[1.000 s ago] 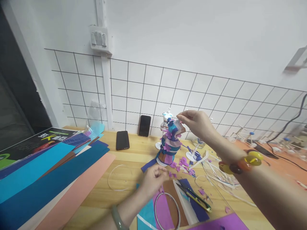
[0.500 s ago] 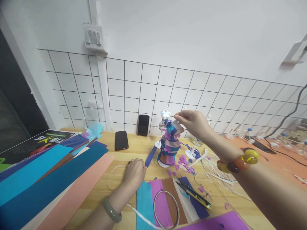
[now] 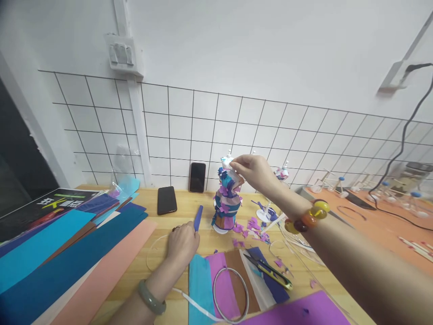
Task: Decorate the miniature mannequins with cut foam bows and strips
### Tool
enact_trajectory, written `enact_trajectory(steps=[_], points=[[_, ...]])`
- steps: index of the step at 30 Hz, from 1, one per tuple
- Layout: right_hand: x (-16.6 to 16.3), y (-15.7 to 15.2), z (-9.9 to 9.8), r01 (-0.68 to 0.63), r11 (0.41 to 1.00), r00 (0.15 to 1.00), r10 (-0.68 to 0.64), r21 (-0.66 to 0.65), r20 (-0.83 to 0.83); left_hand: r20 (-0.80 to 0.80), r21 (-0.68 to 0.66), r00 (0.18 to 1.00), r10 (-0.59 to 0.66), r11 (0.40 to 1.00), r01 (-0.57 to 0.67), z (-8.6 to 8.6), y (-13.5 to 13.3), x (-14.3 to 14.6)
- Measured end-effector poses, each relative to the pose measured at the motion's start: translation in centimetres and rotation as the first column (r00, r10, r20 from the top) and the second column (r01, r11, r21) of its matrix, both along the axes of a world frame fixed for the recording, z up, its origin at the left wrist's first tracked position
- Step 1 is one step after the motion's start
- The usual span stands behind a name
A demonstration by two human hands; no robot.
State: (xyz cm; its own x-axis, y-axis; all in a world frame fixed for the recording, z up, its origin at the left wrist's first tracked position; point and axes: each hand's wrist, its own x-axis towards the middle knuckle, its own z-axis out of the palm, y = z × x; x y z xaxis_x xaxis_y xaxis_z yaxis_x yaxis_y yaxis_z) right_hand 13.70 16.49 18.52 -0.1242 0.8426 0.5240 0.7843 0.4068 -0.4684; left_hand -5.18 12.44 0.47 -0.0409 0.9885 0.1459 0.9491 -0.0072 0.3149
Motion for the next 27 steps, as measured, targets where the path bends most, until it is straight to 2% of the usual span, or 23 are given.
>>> enact_trajectory(steps=[12,20,27], points=[[-0.2,0.6,-0.8,-0.138,0.99,0.977,0.135,-0.011,-0.166,-0.043,0.047,0.999,-0.003,0.999,0.005,-0.4,-0.2,0.5],[-0.1,0.0,-0.7,-0.164,0.986,0.983,0.164,0.012,-0.078,-0.073,0.079,0.997,-0.029,0.996,0.035,-0.3,-0.5,0.5],[0.0,-0.5,-0.8,-0.115,0.99,0.993,0.114,0.079,0.012,-0.089,0.093,0.996,-0.029,0.995,0.037,-0.6,-0.5,0.6]])
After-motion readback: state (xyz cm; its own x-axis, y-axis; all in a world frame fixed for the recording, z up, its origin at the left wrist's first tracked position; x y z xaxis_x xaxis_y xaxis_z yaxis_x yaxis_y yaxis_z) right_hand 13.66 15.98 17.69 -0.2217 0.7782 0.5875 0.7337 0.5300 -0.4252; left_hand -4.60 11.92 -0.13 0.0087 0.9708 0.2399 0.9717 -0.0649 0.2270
